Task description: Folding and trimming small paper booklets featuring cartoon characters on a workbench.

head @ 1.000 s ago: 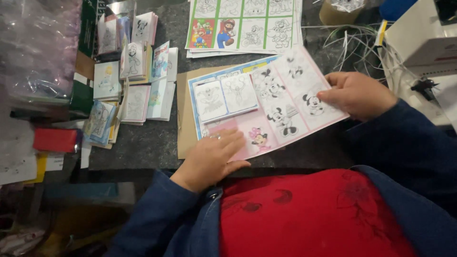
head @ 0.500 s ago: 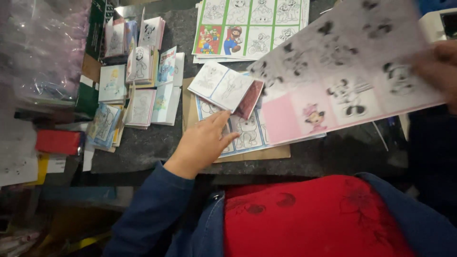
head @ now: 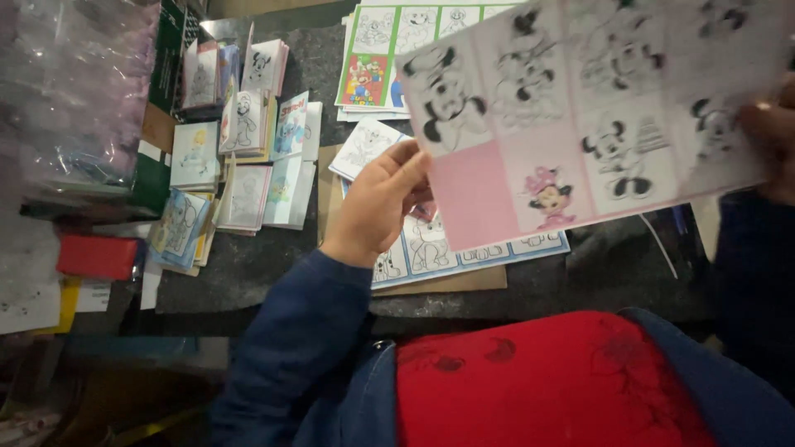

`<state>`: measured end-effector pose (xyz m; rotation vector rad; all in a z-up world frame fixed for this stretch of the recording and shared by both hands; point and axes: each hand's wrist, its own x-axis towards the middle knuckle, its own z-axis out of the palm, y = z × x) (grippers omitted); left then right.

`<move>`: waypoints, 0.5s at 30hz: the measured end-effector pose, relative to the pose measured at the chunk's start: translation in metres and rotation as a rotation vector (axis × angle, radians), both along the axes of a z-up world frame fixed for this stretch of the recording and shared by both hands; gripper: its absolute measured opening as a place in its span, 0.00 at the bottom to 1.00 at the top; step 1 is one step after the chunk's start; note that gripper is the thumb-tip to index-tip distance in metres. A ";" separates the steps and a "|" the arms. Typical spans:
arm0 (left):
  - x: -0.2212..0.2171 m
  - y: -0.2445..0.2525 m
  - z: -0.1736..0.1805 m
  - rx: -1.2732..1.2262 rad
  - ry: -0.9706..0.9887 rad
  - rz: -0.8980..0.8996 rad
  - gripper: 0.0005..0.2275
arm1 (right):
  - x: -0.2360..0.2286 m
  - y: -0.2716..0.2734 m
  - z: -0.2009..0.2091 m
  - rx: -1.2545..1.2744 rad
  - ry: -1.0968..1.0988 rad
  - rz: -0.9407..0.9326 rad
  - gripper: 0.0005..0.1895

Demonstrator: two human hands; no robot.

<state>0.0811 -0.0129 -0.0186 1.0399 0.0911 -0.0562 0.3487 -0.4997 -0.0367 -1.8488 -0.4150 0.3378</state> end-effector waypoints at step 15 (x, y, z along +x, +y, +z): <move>0.006 0.031 -0.016 -0.015 -0.078 0.274 0.08 | -0.056 0.131 0.050 -0.159 0.109 0.025 0.12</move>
